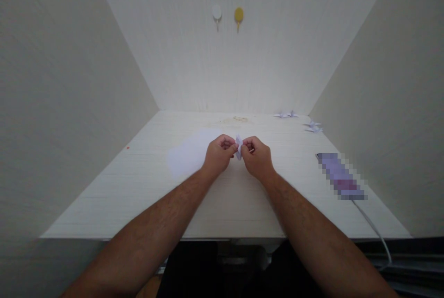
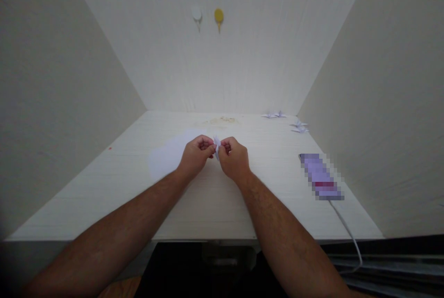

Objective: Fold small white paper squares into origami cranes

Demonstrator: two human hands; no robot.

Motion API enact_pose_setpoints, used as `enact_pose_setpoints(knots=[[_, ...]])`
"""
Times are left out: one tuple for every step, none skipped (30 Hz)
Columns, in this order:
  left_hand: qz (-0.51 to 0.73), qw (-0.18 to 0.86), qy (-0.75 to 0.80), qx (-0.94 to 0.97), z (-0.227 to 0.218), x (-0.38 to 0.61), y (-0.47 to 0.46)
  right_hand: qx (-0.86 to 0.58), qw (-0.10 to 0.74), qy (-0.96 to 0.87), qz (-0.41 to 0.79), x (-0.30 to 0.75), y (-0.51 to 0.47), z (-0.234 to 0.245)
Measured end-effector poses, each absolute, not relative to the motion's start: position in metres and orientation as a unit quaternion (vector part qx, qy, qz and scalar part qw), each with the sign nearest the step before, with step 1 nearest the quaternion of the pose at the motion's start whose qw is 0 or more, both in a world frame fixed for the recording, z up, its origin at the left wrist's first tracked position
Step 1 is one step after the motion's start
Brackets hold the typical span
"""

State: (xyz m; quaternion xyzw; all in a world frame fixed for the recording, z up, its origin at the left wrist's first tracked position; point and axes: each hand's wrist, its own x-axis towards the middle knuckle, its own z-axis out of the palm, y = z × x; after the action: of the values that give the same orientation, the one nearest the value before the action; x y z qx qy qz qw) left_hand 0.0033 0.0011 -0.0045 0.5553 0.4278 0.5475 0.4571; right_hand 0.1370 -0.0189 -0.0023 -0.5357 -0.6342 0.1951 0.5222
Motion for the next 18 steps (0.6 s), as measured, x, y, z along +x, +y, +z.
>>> enact_pose_setpoints(knots=[[0.543,0.442,0.434,0.566,-0.0041,0.0038,0.0006,-0.539,0.518,-0.637,0.190,0.1371,-0.0184,-0.0024],[0.540,0.430,0.440,0.574,-0.0037,0.0042,0.0000,-0.541,0.516,-0.637,0.188,0.1372,-0.0180,-0.0025],[0.539,0.419,0.445,0.580,-0.0032,0.0044,-0.0007,-0.542,0.517,-0.636,0.189,0.1373,-0.0178,-0.0028],[0.537,0.410,0.450,0.584,-0.0028,0.0046,-0.0014,-0.540,0.521,-0.632,0.193,0.1374,-0.0176,-0.0030],[0.536,0.403,0.455,0.586,-0.0026,0.0047,-0.0019,-0.537,0.526,-0.629,0.197,0.1377,-0.0176,-0.0033],[0.535,0.397,0.459,0.588,-0.0025,0.0047,-0.0023,-0.531,0.531,-0.630,0.199,0.1380,-0.0178,-0.0035],[0.532,0.391,0.464,0.590,-0.0027,0.0046,-0.0026,-0.524,0.532,-0.635,0.198,0.1384,-0.0180,-0.0036],[0.529,0.387,0.469,0.592,-0.0029,0.0044,-0.0026,-0.516,0.531,-0.644,0.194,0.1389,-0.0182,-0.0035],[0.526,0.384,0.474,0.592,-0.0031,0.0042,-0.0025,-0.509,0.529,-0.651,0.192,0.1394,-0.0185,-0.0032],[0.523,0.381,0.479,0.593,-0.0033,0.0039,-0.0024,-0.505,0.527,-0.655,0.195,0.1399,-0.0187,-0.0028],[0.521,0.377,0.483,0.594,-0.0032,0.0036,-0.0022,-0.504,0.525,-0.655,0.203,0.1403,-0.0189,-0.0022],[0.519,0.373,0.486,0.596,-0.0029,0.0035,-0.0021,-0.504,0.526,-0.651,0.214,0.1406,-0.0190,-0.0016],[0.518,0.371,0.488,0.597,-0.0024,0.0034,-0.0021,-0.507,0.526,-0.645,0.223,0.1408,-0.0191,-0.0009],[0.517,0.373,0.489,0.595,-0.0016,0.0036,-0.0023,-0.511,0.526,-0.641,0.227,0.1411,-0.0191,-0.0004],[0.517,0.379,0.489,0.592,-0.0007,0.0039,-0.0027,-0.517,0.524,-0.638,0.225,0.1412,-0.0190,0.0001],[0.516,0.389,0.488,0.586,0.0002,0.0043,-0.0032,-0.524,0.521,-0.637,0.219,0.1414,-0.0189,0.0004],[0.517,0.403,0.486,0.578,0.0010,0.0047,-0.0037,-0.532,0.517,-0.636,0.211,0.1416,-0.0188,0.0006],[0.519,0.420,0.481,0.569,0.0016,0.0052,-0.0042,-0.539,0.514,-0.636,0.204,0.1418,-0.0185,0.0005]])
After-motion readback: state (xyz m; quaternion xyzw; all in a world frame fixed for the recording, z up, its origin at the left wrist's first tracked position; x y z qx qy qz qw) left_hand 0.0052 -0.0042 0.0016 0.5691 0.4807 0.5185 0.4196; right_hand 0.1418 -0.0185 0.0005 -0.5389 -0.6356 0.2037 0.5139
